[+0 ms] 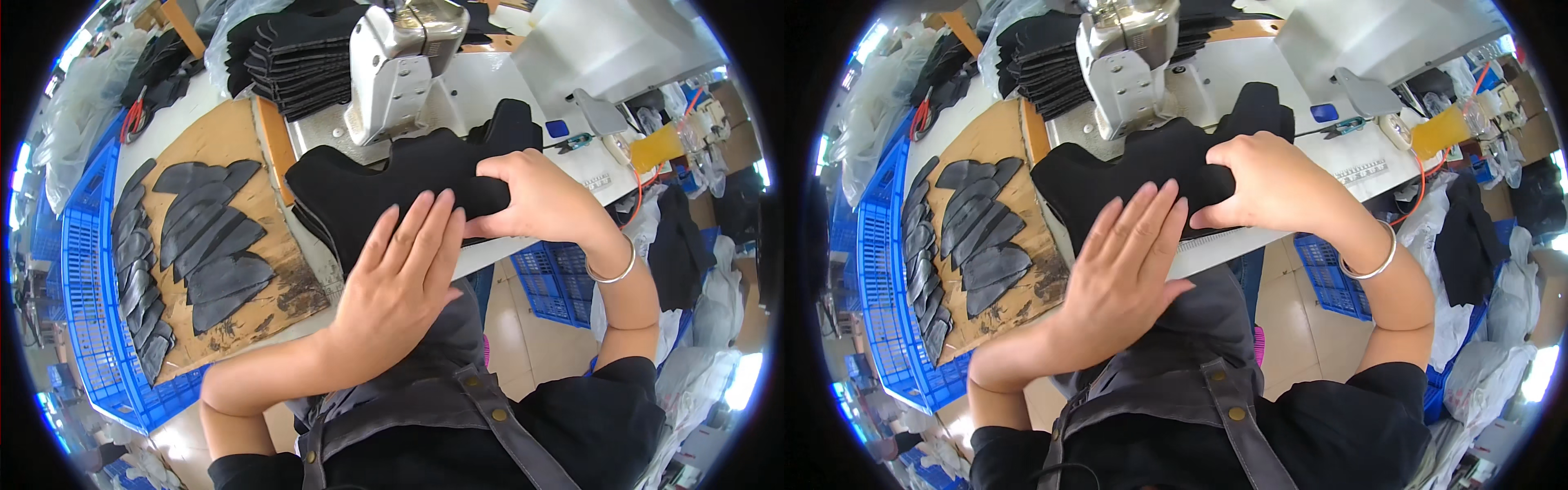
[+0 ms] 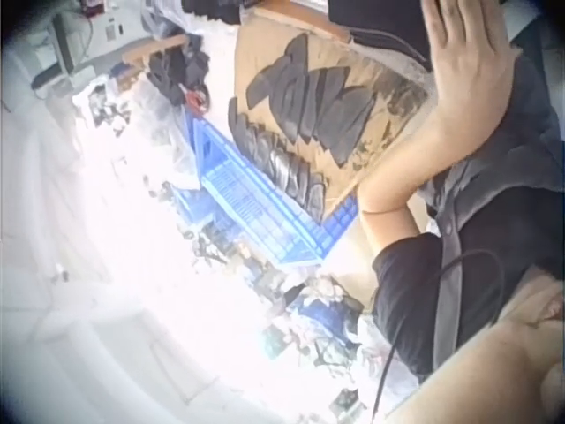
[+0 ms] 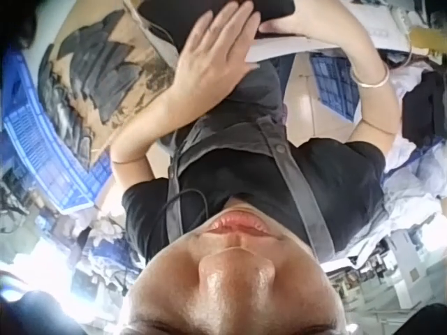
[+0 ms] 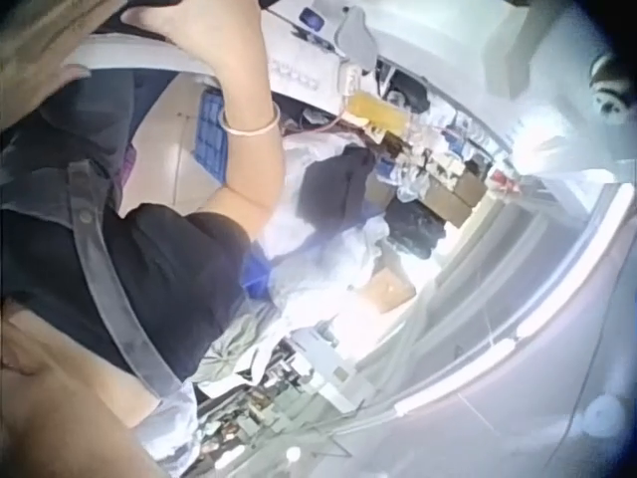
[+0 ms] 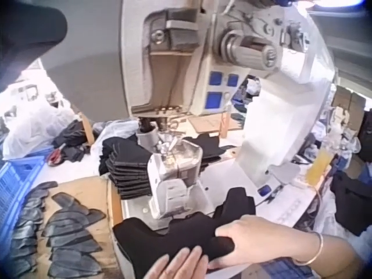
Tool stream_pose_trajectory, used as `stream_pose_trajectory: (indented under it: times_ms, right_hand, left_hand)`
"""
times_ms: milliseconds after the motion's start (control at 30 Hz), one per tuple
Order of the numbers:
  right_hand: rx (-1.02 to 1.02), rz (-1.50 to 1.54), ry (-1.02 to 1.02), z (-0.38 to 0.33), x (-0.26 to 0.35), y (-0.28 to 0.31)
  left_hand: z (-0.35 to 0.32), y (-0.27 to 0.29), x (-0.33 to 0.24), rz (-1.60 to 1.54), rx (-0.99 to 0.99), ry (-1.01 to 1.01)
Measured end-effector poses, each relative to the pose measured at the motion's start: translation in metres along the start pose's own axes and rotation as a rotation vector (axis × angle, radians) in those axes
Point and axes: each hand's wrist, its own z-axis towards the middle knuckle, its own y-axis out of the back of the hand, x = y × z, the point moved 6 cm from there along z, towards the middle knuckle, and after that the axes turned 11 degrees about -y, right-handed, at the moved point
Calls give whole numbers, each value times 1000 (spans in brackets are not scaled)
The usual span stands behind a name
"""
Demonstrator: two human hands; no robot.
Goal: Sort and stack black shoe upper components at a manufacturing workstation.
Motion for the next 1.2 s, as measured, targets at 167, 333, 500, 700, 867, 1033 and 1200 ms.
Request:
stream_pose_trajectory:
  times_ms: [167,333,500,700,867,1033,1200]
  right_hand:
    - [-4,101,-204,-8,-24,11]
    - [70,434,-246,-16,-44,5]
    - [64,427,-193,-19,-45,7]
    - [26,411,-87,-26,-38,15]
    - [75,544,-197,-24,-39,13]
    - [-56,342,-32,-26,-43,11]
    - [-73,307,-20,-27,-42,8]
  left_hand:
    - [-8,-27,-2,187,7,35]
    - [-7,-29,-2,160,20,36]
    - [-7,-28,-4,193,-11,4]
    - [-6,-25,-4,205,11,-22]
    - [-9,-27,-1,157,35,7]
    - [-7,-26,-2,149,41,-2]
    - [-7,-25,-3,194,6,-41]
